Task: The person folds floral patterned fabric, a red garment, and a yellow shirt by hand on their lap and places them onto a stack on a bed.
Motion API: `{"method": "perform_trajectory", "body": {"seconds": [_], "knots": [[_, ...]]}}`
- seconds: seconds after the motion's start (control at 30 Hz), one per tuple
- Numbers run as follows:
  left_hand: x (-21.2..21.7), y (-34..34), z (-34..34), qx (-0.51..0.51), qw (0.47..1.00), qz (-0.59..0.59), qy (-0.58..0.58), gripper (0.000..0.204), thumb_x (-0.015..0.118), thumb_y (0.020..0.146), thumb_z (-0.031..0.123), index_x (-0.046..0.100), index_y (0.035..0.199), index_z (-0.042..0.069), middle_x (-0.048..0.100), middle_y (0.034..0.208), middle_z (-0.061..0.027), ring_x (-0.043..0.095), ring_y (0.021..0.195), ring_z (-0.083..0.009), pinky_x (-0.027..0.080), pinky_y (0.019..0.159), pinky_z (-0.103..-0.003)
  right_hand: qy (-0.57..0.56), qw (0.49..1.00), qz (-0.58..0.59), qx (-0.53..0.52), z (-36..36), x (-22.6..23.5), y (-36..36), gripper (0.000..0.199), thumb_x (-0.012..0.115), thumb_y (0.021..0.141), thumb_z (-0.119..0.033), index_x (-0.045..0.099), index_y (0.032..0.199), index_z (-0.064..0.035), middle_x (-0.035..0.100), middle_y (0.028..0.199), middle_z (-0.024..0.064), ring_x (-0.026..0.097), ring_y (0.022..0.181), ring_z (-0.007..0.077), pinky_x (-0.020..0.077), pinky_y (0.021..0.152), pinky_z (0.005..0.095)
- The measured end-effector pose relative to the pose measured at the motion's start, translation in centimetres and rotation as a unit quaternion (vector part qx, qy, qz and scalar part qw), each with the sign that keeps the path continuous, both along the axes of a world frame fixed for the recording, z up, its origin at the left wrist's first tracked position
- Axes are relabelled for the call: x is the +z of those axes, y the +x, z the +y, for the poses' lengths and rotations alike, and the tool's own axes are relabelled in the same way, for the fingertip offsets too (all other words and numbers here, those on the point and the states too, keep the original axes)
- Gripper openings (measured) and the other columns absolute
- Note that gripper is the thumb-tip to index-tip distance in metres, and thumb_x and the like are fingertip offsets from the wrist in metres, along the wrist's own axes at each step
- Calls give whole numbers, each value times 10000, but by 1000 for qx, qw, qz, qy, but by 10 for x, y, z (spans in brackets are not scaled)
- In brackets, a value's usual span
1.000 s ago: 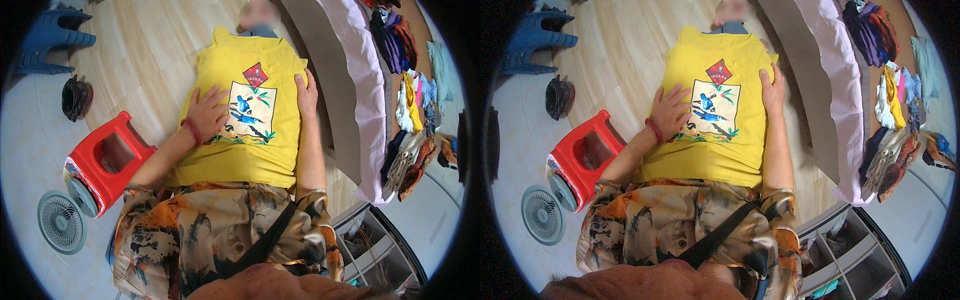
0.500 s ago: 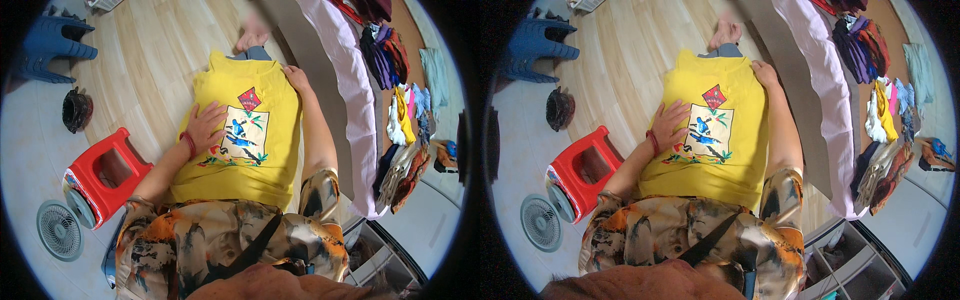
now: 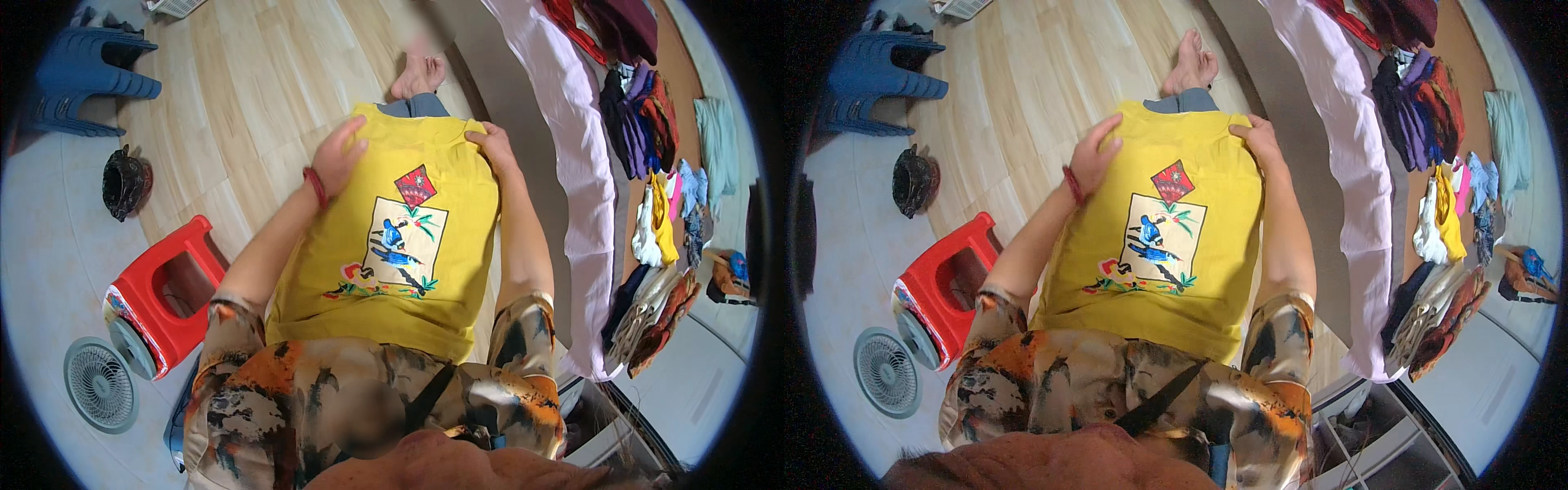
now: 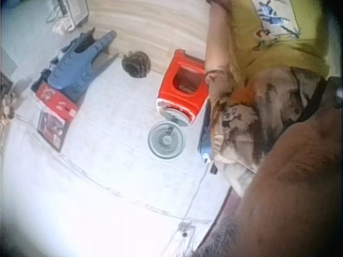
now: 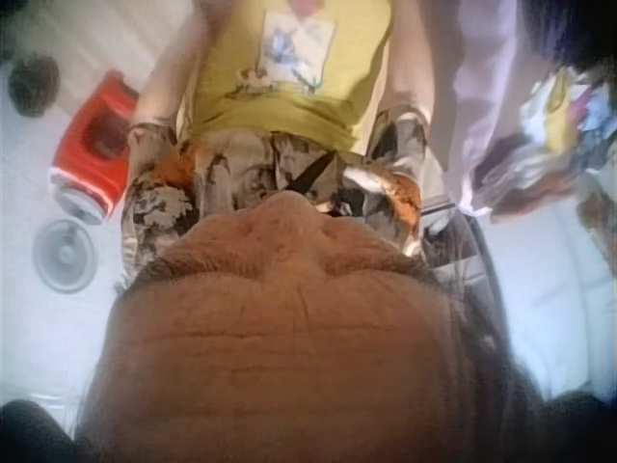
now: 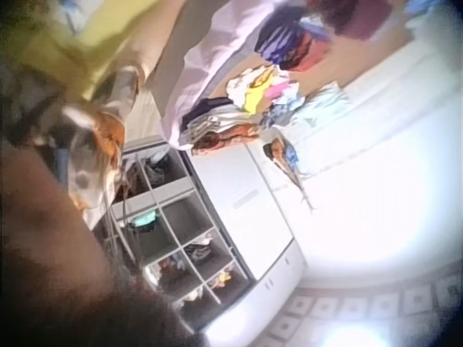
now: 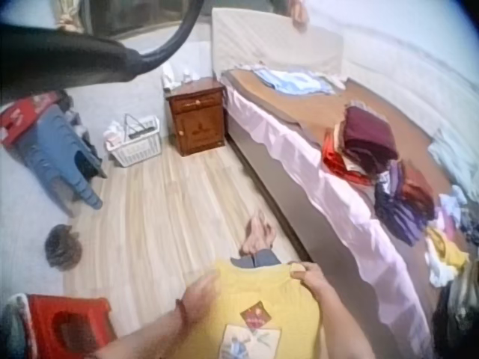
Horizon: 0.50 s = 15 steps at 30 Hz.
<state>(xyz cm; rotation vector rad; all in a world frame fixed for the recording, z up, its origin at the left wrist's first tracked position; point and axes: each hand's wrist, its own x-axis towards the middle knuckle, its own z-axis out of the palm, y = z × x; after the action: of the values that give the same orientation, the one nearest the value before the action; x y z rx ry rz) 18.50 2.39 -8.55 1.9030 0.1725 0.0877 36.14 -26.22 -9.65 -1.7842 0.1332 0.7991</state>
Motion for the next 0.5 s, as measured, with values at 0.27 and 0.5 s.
{"method": "perform_trajectory", "body": {"seconds": [0.27,0.5], "knots": [[-43,115,31,-38,985,76,-151,557,534,905,402,471,1265,-18,519,1269,-145,476,1186,-211,359,1003,-313,103,972,-137,164,-5,125,-52,161,661,780,-52,554,900,-67,571,839,-52,524,727,49,446,658,216],[20,136,-22,-388,901,191,-43,687,403,876,626,584,1137,18,630,1000,-88,533,1035,-178,372,966,-314,121,926,-171,315,-3,190,-123,197,679,757,-67,531,882,-31,521,819,-18,478,781,84,410,712,239]]}}
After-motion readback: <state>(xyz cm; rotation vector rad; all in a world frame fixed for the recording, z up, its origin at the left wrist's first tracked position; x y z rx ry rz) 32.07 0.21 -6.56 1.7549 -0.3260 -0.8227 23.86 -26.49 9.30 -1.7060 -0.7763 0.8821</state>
